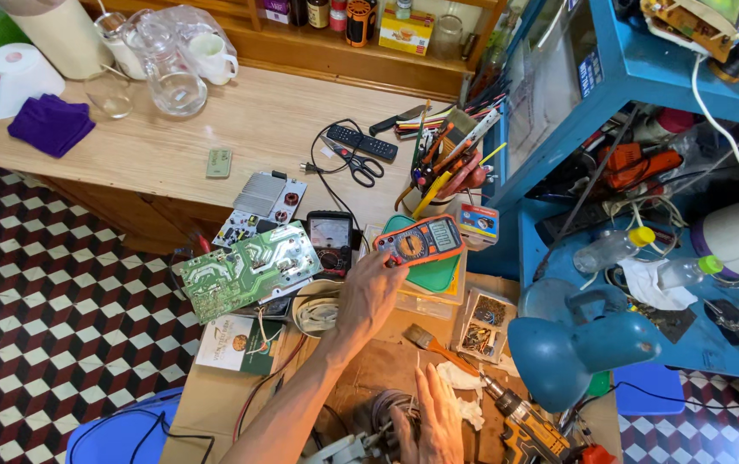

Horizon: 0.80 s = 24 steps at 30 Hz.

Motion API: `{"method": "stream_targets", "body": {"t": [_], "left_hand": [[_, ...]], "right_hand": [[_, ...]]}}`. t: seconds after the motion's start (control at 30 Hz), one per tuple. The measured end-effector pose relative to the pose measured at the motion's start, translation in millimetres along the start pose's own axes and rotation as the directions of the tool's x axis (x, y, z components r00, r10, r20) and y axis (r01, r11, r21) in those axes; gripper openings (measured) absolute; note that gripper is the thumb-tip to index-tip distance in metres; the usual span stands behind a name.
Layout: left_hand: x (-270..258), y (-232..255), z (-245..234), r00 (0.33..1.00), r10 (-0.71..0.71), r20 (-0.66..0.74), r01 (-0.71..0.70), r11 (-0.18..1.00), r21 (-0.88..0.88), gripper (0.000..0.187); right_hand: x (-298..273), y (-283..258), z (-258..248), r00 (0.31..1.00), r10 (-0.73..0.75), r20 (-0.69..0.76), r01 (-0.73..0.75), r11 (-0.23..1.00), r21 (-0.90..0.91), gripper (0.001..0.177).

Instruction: The person disassembles a small electrical motor, removes the rotor, and uses a cordless drill to spin the rotor while it is held in a bench vise. The person also uses a screwdriver to adjust components on the motor.

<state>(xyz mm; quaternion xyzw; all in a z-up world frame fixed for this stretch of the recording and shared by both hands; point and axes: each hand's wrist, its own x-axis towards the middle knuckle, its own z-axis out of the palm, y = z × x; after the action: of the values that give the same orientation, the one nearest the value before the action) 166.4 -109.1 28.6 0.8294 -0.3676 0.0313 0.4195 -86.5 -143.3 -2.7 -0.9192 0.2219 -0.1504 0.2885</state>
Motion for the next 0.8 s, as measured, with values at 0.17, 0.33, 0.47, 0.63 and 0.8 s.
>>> {"method": "stream_targets", "body": {"t": [0.17, 0.33, 0.47, 0.63, 0.8], "left_hand": [[12, -16, 31, 0.971, 0.075, 0.229, -0.109, 0.984, 0.14, 0.055], [9, -28, 45, 0.955, 0.062, 0.29, -0.121, 0.974, 0.19, 0.063], [9, -36, 48, 0.954, 0.076, 0.289, -0.129, 0.977, 0.172, 0.06], [11, -31, 43, 0.952, 0.122, 0.279, -0.179, 0.966, 0.187, 0.058], [34, -9, 41, 0.987, 0.127, 0.095, -0.133, 0.989, 0.06, 0.046]], "right_hand": [[0, 11, 25, 0.996, 0.049, 0.072, -0.041, 0.994, -0.1, 0.078], [-15, 44, 53, 0.991, -0.054, 0.119, 0.067, 0.991, -0.112, 0.08], [-24, 57, 66, 0.991, 0.021, 0.13, -0.003, 0.99, -0.141, 0.075], [-21, 53, 63, 0.988, 0.043, 0.145, -0.039, 0.999, -0.036, 0.074], [-1, 28, 28, 0.999, 0.044, 0.0, -0.044, 0.996, 0.074, 0.075]]}}
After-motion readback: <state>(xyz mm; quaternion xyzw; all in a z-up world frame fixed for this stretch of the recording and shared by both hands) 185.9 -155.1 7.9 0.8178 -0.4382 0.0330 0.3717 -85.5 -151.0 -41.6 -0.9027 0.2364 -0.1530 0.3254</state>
